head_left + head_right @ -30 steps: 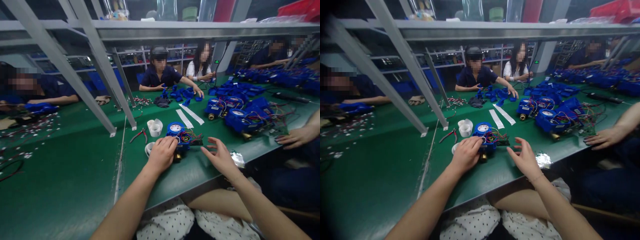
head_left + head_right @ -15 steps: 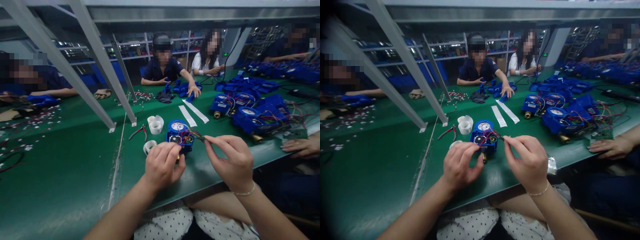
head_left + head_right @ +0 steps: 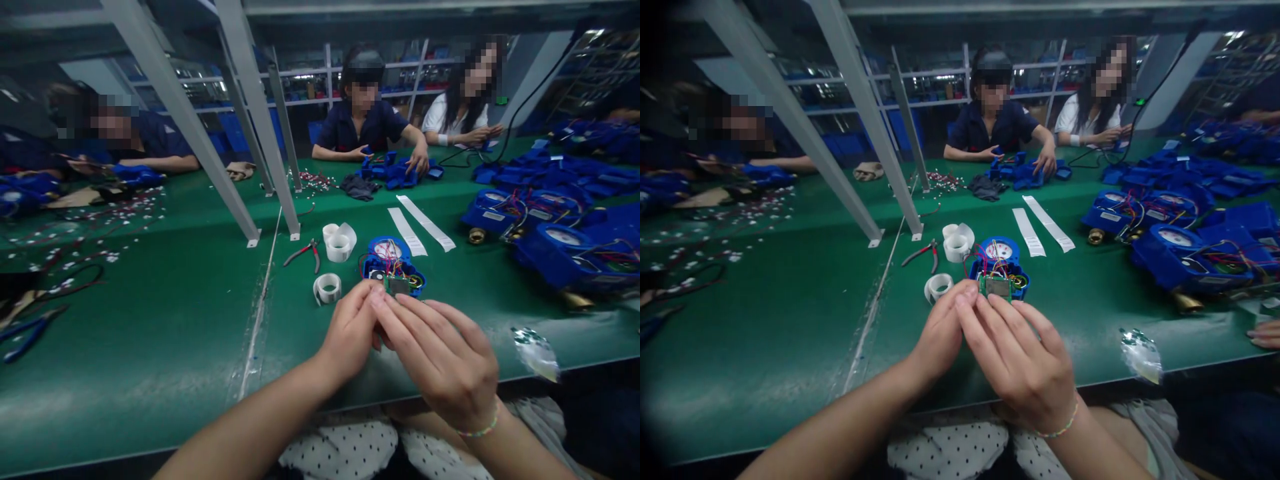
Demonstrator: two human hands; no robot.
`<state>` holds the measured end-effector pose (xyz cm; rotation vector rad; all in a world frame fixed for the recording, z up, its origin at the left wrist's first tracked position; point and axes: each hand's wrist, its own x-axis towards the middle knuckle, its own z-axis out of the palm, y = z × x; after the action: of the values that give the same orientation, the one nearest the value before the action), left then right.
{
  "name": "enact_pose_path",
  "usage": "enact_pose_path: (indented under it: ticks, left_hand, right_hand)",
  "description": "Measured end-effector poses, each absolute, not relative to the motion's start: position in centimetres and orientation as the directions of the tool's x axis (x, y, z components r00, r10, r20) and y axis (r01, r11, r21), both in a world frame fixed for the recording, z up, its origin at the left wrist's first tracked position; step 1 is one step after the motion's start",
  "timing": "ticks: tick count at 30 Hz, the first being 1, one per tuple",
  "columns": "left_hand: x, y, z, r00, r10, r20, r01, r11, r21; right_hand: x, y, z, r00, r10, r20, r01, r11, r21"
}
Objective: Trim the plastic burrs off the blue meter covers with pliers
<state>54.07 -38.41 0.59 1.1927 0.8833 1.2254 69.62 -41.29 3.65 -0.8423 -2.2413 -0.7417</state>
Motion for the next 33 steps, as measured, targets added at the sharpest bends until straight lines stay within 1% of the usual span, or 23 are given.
enact_pose_path:
  ticks: [2, 3, 4, 6, 8, 9, 10, 11, 12, 14, 18, 20, 30, 33]
  left_hand:
    - [53.9, -38.1, 0.6, 0.15, 0.982, 0.114, -0.222, -0.079, 0.972]
    - [53.9, -38.1, 0.6, 0.144, 0.983, 0.115, -0.216, -0.082, 0.973]
    - [53.8, -38.0, 0.7, 0.141, 0.984, 0.11, -0.206, -0.08, 0.975]
    - [53.8, -37.9, 0.9, 0.152, 0.984, 0.095, -0.191, -0.065, 0.98]
    - [53.7, -37.9, 0.9, 0.17, 0.982, 0.087, -0.2, -0.053, 0.978]
    - [53.7, -37.8, 0.8, 0.179, 0.98, 0.09, -0.205, -0.052, 0.977]
    - [53.7, -37.8, 0.8, 0.186, 0.978, 0.098, -0.205, -0.059, 0.977]
    - [53.8, -37.8, 0.7, 0.184, 0.976, 0.114, -0.199, -0.077, 0.977]
    - [53.8, -37.8, 0.6, 0.177, 0.975, 0.134, -0.184, -0.101, 0.978]
    - [53.8, -37.8, 0.5, 0.161, 0.972, 0.17, -0.146, -0.147, 0.978]
    - [53.7, -37.9, 0.6, 0.133, 0.965, 0.225, -0.06, -0.219, 0.974]
    - [53.6, -37.9, 0.7, 0.127, 0.962, 0.24, -0.014, -0.24, 0.971]
    - [53.0, -37.9, 1.1, 0.125, 0.945, 0.304, 0.092, -0.316, 0.944]
    - [52.9, -37.8, 1.1, 0.141, 0.935, 0.326, 0.108, -0.342, 0.934]
  right_hand:
    - [69.4, -41.0, 3.0, -0.581, 0.365, 0.727, 0.684, 0.703, 0.193]
    - [69.3, -40.9, 2.7, -0.542, 0.375, 0.752, 0.673, 0.73, 0.121]
    - [69.1, -40.8, 2.3, -0.483, 0.396, 0.781, 0.657, 0.753, 0.024]
    - [68.7, -40.4, 1.7, -0.307, 0.489, 0.817, 0.576, 0.778, -0.249]
    - [68.3, -39.9, 1.5, -0.112, 0.633, 0.766, 0.418, 0.729, -0.542]
    - [68.2, -39.6, 1.6, -0.048, 0.699, 0.714, 0.341, 0.683, -0.646]
    - [68.2, -39.2, 1.7, -0.008, 0.75, 0.661, 0.292, 0.634, -0.716]
    - [68.3, -38.8, 2.0, 0.008, 0.783, 0.621, 0.273, 0.596, -0.755]
    - [68.4, -38.4, 2.2, 0.004, 0.801, 0.599, 0.277, 0.574, -0.77]
    - [68.8, -37.8, 2.8, -0.041, 0.804, 0.594, 0.326, 0.572, -0.752]
    - [69.4, -37.3, 4.0, -0.165, 0.752, 0.638, 0.493, 0.623, -0.607]
    - [69.6, -37.2, 4.5, -0.226, 0.734, 0.641, 0.532, 0.644, -0.55]
    - [70.0, -35.8, 6.4, -0.442, 0.701, 0.56, 0.583, 0.699, -0.414]
    - [70.6, -34.9, 6.5, -0.481, 0.678, 0.556, 0.549, 0.727, -0.412]
